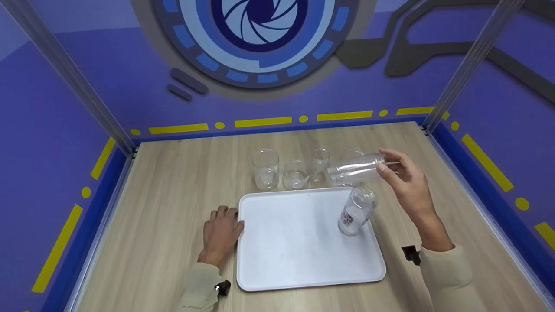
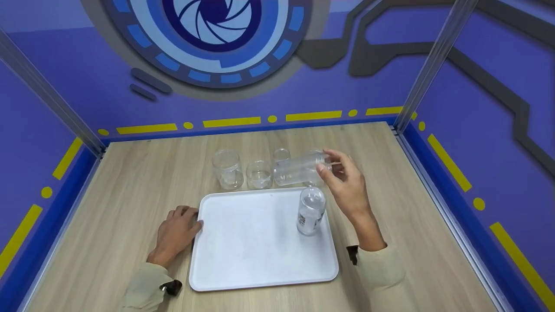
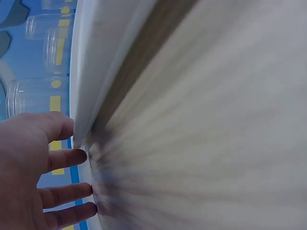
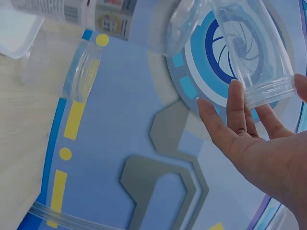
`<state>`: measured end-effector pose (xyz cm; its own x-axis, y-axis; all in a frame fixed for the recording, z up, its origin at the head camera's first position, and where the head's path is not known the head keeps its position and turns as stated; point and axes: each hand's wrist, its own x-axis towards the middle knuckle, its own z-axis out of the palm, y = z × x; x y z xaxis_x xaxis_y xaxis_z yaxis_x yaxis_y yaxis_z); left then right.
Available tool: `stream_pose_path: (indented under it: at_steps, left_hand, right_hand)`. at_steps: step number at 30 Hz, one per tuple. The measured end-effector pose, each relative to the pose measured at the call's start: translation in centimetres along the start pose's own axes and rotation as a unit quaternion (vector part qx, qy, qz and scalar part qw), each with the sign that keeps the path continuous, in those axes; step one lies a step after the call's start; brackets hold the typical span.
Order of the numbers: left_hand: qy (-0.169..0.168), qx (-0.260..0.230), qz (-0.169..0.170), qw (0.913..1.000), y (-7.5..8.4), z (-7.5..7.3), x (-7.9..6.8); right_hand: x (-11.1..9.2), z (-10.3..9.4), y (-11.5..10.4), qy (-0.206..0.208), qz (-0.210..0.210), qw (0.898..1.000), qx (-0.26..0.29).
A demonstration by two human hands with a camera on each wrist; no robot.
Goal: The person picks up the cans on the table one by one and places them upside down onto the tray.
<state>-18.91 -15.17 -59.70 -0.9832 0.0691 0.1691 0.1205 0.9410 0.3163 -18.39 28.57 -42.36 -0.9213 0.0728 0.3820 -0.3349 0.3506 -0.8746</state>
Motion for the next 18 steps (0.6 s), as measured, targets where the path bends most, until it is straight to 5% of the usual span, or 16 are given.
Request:
stream_pose_path:
  at_steps: [18]
  left_hand:
    - [0.04,-0.088,-0.044,0.9943,1.1,-0.8,0.3]
  right_hand:
    - [-1.1,1.4,0.2,0.011,0.037,0.995,0.088]
